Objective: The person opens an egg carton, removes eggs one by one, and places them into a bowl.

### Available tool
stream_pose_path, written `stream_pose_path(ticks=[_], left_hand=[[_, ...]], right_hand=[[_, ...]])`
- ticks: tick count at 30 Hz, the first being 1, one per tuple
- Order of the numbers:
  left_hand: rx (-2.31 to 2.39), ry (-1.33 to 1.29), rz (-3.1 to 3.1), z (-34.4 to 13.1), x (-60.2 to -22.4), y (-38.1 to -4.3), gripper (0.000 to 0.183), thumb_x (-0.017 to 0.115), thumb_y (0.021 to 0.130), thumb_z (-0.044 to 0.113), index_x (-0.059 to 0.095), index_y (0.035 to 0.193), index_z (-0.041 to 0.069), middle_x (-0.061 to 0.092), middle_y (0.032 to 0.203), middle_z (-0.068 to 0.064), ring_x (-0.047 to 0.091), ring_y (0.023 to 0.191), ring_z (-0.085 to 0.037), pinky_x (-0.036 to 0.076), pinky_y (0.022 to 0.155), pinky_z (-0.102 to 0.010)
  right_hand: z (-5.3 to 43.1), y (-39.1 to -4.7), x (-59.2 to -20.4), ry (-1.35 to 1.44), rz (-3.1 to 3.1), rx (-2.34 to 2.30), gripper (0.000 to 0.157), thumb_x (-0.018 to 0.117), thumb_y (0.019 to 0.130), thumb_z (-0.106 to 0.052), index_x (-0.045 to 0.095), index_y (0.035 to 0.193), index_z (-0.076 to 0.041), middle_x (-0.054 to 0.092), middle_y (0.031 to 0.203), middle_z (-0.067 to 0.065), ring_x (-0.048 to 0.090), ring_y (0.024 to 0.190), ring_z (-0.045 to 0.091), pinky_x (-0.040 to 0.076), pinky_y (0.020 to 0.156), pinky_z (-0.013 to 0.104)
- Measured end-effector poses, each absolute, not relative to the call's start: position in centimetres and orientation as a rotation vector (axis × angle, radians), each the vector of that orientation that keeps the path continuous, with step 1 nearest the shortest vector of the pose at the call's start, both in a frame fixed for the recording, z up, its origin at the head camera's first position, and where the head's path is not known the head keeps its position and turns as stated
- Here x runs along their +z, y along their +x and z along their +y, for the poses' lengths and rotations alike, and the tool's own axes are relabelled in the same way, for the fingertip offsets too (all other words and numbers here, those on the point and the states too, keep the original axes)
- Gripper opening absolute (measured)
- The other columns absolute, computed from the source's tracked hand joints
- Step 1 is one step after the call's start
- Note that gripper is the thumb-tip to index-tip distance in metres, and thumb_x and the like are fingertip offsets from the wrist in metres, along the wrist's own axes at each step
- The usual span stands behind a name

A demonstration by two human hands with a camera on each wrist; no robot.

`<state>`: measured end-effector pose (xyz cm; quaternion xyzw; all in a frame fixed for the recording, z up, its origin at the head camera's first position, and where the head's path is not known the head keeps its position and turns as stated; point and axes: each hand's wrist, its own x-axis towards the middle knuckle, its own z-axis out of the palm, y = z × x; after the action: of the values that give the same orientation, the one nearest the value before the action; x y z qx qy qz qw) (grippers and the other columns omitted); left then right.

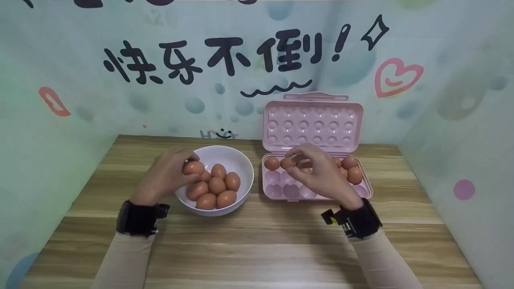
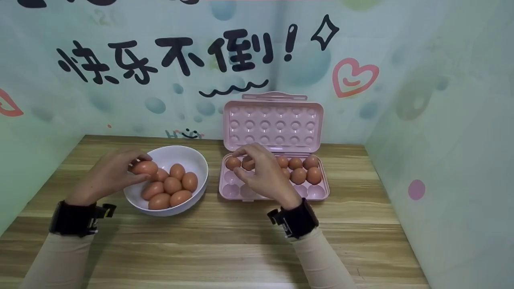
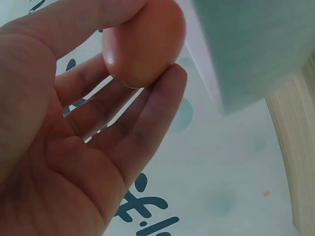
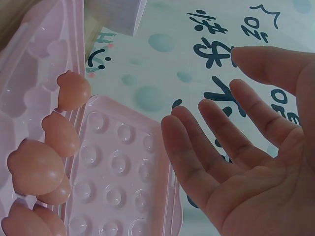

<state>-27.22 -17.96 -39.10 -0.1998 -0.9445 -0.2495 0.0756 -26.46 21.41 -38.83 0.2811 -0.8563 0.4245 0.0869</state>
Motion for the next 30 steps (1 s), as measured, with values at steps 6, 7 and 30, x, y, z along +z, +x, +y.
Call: stream_pose_path(ticks=[6,7,30], left_hand=[[-0.678,-0.603,-2.872,-18.4,-39.6,-27.2,0.033,0.081,0.085,-0.001,0.072,0.116,-0.005,0.071,0.115,-0.021,0.066,0.105,-0.035,0.056,0.095,-0.054],[-0.671,-0.599,-2.875,-18.4,-39.7,-27.2,0.032,0.081,0.084,-0.002,0.072,0.115,-0.005,0.072,0.114,-0.022,0.066,0.105,-0.035,0.056,0.095,-0.054],[-0.418,-0.646,-2.853,-17.2,-41.1,-26.9,0.021,0.071,0.083,-0.014,0.073,0.098,-0.001,0.061,0.079,-0.010,0.056,0.074,-0.026,0.051,0.067,-0.040]], right_hand=[[21.5,-26.3,-38.8,0.861,-2.567,1.240,0.020,0.078,0.097,-0.013,0.070,0.115,-0.016,0.068,0.112,-0.002,0.072,0.105,0.019,0.061,0.095,0.038],[21.5,-26.3,-38.8,0.864,-2.567,1.238,0.020,0.078,0.097,-0.013,0.071,0.115,-0.016,0.068,0.112,-0.002,0.072,0.105,0.020,0.061,0.095,0.038],[21.6,-26.4,-38.9,0.924,-2.562,1.199,0.021,0.078,0.096,-0.011,0.072,0.116,-0.016,0.070,0.111,-0.003,0.071,0.104,0.018,0.060,0.095,0.040]])
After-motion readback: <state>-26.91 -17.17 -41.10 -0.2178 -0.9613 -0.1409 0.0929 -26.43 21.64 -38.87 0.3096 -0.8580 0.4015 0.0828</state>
